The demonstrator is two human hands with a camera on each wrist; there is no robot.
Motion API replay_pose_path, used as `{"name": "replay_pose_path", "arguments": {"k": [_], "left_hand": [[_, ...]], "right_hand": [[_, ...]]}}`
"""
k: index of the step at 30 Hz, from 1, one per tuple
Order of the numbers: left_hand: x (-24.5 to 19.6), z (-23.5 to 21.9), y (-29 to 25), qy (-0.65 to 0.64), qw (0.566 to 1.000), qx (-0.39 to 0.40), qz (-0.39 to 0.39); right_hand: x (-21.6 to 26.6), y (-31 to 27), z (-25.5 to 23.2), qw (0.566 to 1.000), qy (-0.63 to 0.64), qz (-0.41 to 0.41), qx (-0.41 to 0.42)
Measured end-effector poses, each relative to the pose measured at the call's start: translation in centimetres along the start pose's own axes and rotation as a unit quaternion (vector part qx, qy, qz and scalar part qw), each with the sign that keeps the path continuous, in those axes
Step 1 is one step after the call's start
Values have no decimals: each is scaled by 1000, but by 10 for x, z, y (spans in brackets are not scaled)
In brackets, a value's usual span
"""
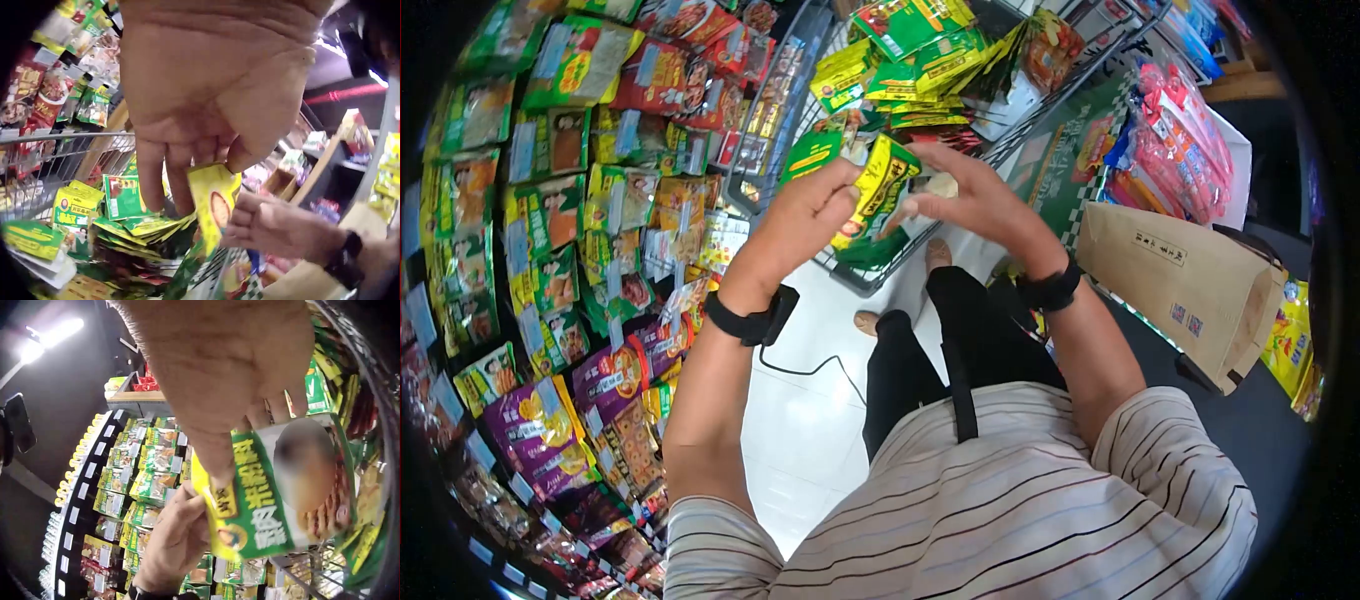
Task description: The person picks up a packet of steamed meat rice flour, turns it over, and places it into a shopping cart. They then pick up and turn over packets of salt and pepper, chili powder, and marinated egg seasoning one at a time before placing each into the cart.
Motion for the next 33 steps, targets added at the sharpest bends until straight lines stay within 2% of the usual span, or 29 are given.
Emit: {"name": "replay_pose_path", "arguments": {"k": [1,2,4,8,9,12,13,16,20,21,23,25,27,30,33], "left_hand": [[-5,-7,-14,-98,994,-16,-49],[-13,-16,-27,-126,988,-49,-74],[-18,-38,-48,-157,982,-80,-72],[-19,-64,-97,-294,944,-135,-62],[-16,-72,-111,-298,942,-148,-52],[-16,-83,-157,-421,887,-190,-9],[-5,-89,-173,-438,879,-190,-9],[12,-89,-217,-485,857,-169,34],[37,-74,-263,-433,875,-218,21],[40,-72,-272,-420,877,-233,9],[49,-68,-297,-398,877,-269,-15],[46,-68,-312,-413,862,-293,-16],[45,-65,-323,-421,842,-336,-26],[56,-69,-342,-402,849,-342,-36],[69,-70,-355,-400,843,-359,-38]], "right_hand": [[16,3,2,989,95,93,61],[30,6,4,982,111,122,87],[57,8,11,963,140,180,142],[97,1,54,976,157,117,96],[116,-1,59,974,148,141,97],[143,-8,86,968,194,136,80],[156,-13,98,939,274,190,81],[171,-18,128,925,313,202,66],[189,-29,162,949,272,155,42],[202,-36,172,930,316,181,50],[210,-46,192,959,257,103,69],[217,-55,204,961,249,83,84],[224,-63,216,944,289,122,103],[220,-69,233,901,364,196,134],[225,-76,248,896,363,191,169]]}}
Point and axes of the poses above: each hand's wrist, its own y-axis towards the middle knuckle, its own z-axis out of the palm, x = y × z, the point moved 1 cm from there along y, towards the middle knuckle, and after that the axes turned 12 degrees about -x, right-handed, at the moved point
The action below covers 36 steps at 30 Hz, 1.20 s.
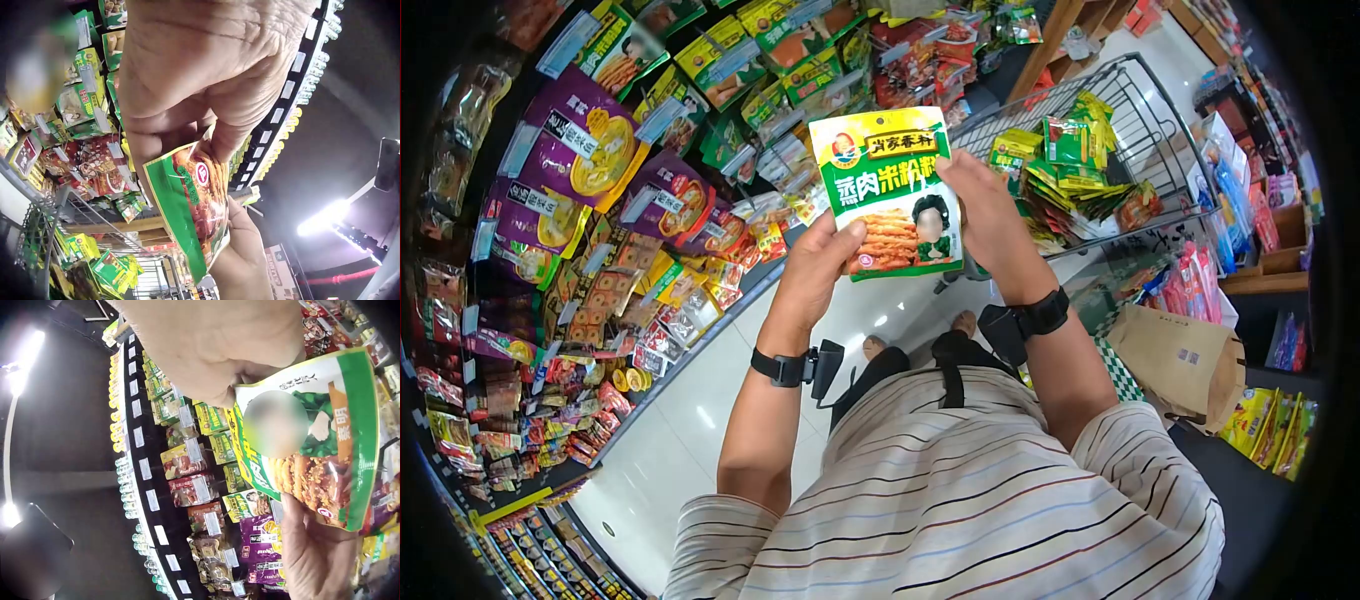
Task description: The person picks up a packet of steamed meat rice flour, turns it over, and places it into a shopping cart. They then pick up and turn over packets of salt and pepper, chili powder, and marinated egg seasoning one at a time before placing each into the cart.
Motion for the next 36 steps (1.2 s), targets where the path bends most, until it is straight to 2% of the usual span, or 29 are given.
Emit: {"name": "replay_pose_path", "arguments": {"k": [3,6,15,16,19,20,24,28,31,36], "left_hand": [[2,-10,-5,-11,1000,-24,0],[11,-20,-4,-43,998,-33,9],[23,-31,-10,-111,993,-18,-30],[21,-33,-14,-104,993,0,-53],[45,-39,-12,-50,998,19,-43],[47,-39,-15,-58,997,21,-44],[65,-51,-15,-62,994,32,-88],[67,-60,-21,-58,994,11,-90],[68,-66,-25,-63,994,-15,-93],[73,-78,-27,-68,991,-29,-113]], "right_hand": [[2,-13,22,999,-7,27,17],[-16,-11,21,998,-29,51,35],[-46,-19,21,990,-132,40,-4],[-47,-22,21,987,-154,38,-10],[-63,-25,15,985,-159,59,-28],[-75,-23,3,984,-155,82,-29],[-83,-31,7,983,-113,144,-32],[-93,-32,7,966,-187,179,21],[-87,-38,23,946,-223,231,29],[-100,-35,25,952,-226,205,25]]}}
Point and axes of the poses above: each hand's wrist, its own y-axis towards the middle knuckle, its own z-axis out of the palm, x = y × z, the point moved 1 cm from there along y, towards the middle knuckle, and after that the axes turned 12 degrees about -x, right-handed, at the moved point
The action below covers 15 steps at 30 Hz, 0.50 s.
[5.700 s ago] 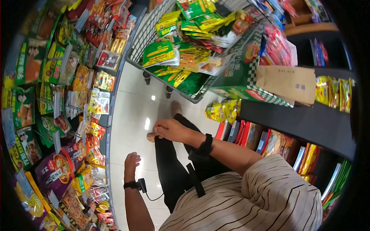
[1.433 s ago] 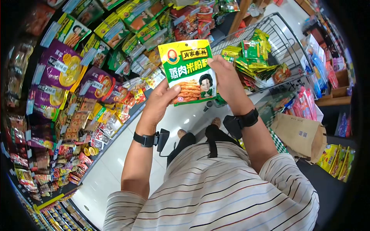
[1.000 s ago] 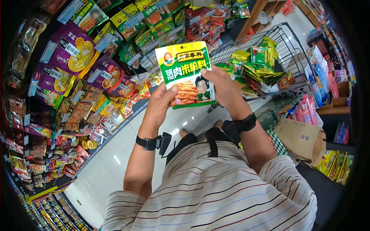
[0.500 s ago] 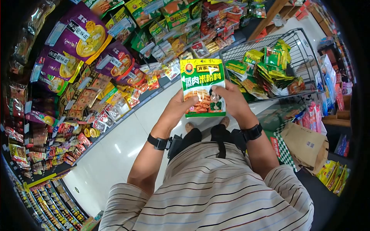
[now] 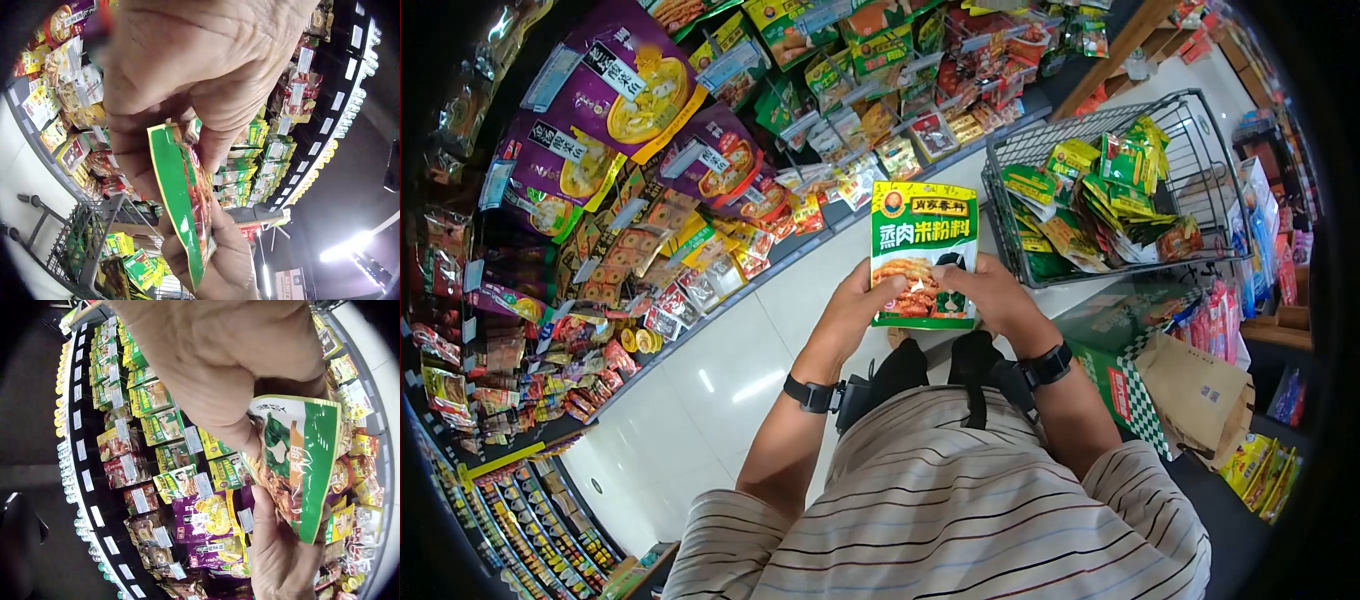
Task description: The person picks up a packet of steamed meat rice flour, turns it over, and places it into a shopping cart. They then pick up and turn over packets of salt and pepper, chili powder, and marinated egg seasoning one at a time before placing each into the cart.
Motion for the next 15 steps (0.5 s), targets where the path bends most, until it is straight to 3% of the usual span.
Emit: {"name": "replay_pose_path", "arguments": {"k": [5,8,11,15], "left_hand": [[-4,-8,-6,6,1000,18,1],[-5,-10,-5,-2,1000,-4,25],[-6,-11,-4,1,999,-15,39],[-2,-14,-2,32,998,-17,52]], "right_hand": [[20,-9,12,998,-28,46,-45],[-7,11,8,999,8,-23,23],[-6,6,12,997,31,15,73],[-21,9,15,997,30,20,63]]}}
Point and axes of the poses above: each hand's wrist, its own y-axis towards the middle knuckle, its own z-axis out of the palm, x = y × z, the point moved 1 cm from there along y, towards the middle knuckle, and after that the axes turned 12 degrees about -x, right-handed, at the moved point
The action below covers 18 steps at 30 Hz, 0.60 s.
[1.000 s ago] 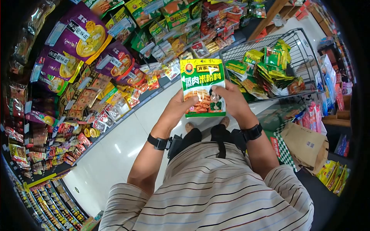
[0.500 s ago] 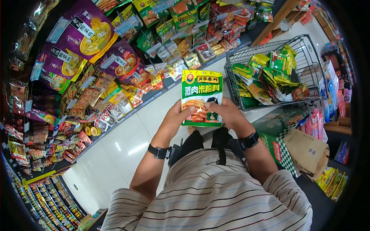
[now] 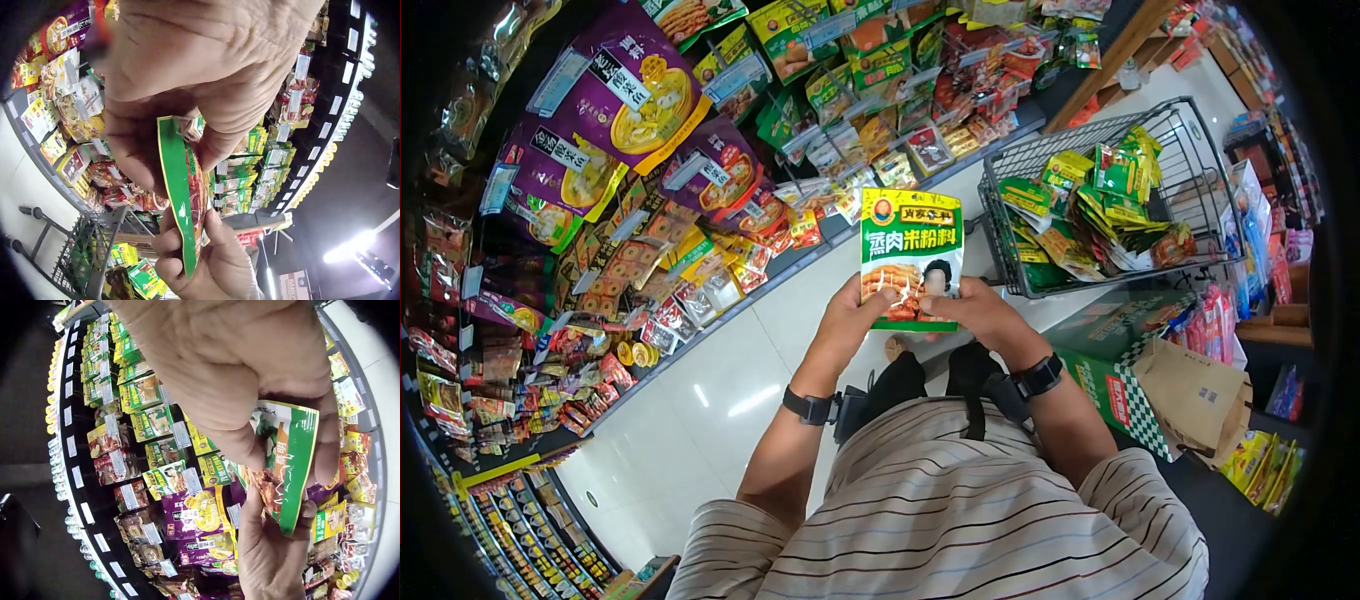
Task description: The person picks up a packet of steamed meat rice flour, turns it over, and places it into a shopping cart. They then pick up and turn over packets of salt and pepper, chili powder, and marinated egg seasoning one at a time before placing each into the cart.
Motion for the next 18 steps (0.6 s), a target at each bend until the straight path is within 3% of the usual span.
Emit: {"name": "replay_pose_path", "arguments": {"k": [9,18], "left_hand": [[26,-7,-2,50,997,28,-43],[29,15,-36,48,997,20,-61]], "right_hand": [[-18,-14,1,999,-10,-8,-32],[-31,-31,-19,999,-7,31,20]]}}
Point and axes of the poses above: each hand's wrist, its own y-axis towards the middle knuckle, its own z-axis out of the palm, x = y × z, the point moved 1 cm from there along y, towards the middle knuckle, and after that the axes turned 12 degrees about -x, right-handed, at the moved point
